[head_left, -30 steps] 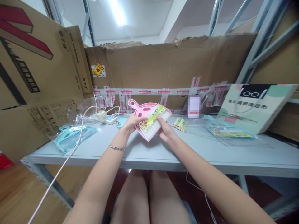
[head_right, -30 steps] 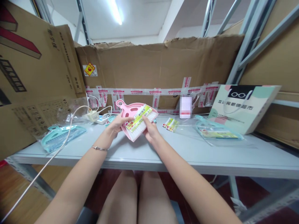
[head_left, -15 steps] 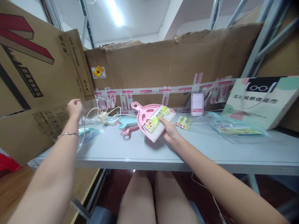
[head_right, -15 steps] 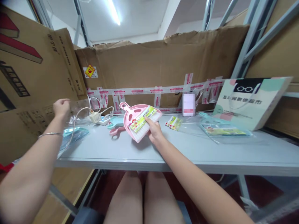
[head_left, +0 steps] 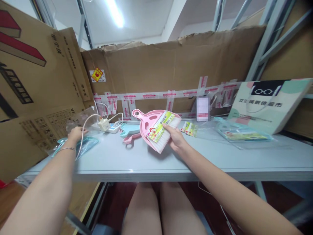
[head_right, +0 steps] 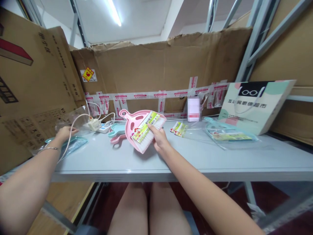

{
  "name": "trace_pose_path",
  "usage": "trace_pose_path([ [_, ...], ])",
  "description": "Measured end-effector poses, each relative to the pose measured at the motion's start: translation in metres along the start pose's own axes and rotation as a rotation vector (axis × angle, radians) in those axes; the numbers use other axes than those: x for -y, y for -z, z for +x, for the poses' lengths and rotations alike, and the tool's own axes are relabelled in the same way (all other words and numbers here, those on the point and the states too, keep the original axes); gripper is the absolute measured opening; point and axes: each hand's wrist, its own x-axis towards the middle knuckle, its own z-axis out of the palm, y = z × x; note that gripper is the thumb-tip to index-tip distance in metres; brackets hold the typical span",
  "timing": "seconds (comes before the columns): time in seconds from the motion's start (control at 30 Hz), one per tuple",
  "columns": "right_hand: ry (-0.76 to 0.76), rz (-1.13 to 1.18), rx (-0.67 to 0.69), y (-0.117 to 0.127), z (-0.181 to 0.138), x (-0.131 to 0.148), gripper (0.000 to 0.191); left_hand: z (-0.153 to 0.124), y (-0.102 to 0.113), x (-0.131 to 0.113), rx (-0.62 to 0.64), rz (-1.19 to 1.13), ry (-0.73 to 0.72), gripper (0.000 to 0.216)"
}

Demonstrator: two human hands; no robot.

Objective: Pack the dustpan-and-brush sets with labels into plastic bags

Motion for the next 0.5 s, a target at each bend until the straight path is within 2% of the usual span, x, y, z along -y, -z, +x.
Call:
trace_pose_path([
  [0.1, 0.038, 0.041, -0.101, -0.002, 0.002, 0.01, 0.017, -0.002, 0.007, -0.008, -0.067, 0.07, 0.044, 0.032],
  [0.2, 0.215, 0.143, -0.26, 0.004, 0.011, 0.03, 0.019, -0.006, 0.013, -0.025, -0.224, 0.056, 0.023, 0.019],
  [0.27, 0.34, 0.2, -0.35, 0.013, 0.019, 0.044, 0.023, -0.012, 0.01, -0.046, -0.345, 0.014, -0.057, 0.017],
  [0.33, 0.424, 0.231, -0.417, 0.022, 0.026, 0.054, 0.026, -0.024, -0.003, -0.075, -0.382, -0.041, -0.208, 0.026],
  [0.4, 0.478, 0.248, -0.456, 0.031, 0.03, 0.06, 0.028, -0.043, -0.03, -0.109, -0.253, -0.095, -0.407, 0.025],
  [0.43, 0.496, 0.252, -0.467, 0.033, 0.03, 0.061, 0.028, -0.057, -0.048, -0.125, -0.136, -0.118, -0.503, 0.02],
  [0.5, 0.512, 0.253, -0.478, 0.036, 0.028, 0.062, 0.028, -0.088, -0.088, -0.158, 0.188, -0.188, -0.7, 0.012],
])
